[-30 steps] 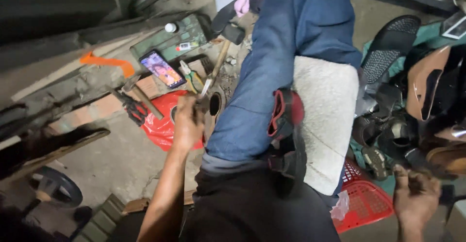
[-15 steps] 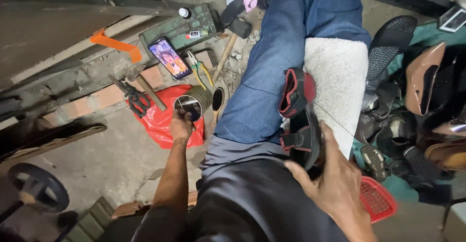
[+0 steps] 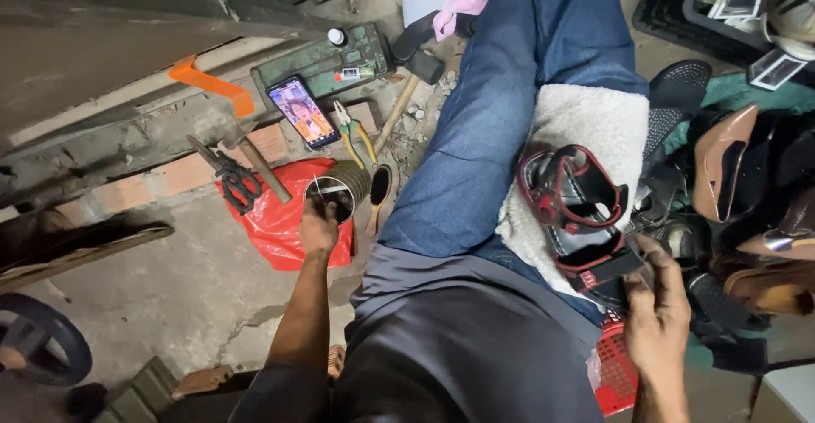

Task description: Hand-sewing a sandal using a needle and thread to repair or assemble the straps and sole.

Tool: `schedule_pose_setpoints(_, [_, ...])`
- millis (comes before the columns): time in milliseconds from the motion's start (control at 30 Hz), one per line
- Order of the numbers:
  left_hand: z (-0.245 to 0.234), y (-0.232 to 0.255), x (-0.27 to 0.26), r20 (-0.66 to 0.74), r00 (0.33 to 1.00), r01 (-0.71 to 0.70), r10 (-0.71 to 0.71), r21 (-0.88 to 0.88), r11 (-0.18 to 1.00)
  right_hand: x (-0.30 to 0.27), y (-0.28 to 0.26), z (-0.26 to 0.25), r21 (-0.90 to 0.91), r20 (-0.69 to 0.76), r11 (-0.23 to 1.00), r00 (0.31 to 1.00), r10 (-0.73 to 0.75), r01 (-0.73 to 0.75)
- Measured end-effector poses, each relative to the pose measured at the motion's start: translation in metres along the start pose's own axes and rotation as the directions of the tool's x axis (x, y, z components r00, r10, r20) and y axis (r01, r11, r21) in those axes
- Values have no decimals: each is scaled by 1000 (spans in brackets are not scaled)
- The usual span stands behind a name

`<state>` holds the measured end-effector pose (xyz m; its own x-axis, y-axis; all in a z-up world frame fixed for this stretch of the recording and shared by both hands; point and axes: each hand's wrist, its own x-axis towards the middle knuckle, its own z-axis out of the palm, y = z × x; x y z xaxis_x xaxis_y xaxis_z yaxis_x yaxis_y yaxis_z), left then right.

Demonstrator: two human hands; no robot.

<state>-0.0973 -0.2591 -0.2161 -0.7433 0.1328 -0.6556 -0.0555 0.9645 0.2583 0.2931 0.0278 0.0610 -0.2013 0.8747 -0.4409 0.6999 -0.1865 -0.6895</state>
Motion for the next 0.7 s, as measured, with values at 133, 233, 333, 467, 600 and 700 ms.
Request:
schedule_pose_setpoints(133, [-4, 4, 1, -19, 1000, -8, 8, -10, 1000, 4, 8, 8, 39, -49, 998, 998, -39, 41])
schedule_pose_setpoints(233, [-5, 5, 0, -13, 1000, 22, -22, 28, 999, 6, 7, 8, 45, -64, 998, 997, -31, 34])
schedule_pose_setpoints(333, [-8, 12, -6, -8, 996, 87, -87, 23, 996, 6, 13, 7, 108, -60, 992, 997, -56, 62])
schedule_pose_setpoints(467, [-13, 19, -13, -9, 998, 70, -70, -1, 998, 5, -7, 5, 83, -37, 996, 999, -34, 37])
schedule_pose_setpoints(600, [-8, 2, -7, -90, 994, -65, 65, 9, 998, 4, -8, 2, 66, -26, 997, 999, -33, 34])
schedule_pose_setpoints(700, [-15, 7, -9, -85, 996, -40, 41, 17, 999, 2, -18, 2, -7, -37, 999, 999, -38, 38])
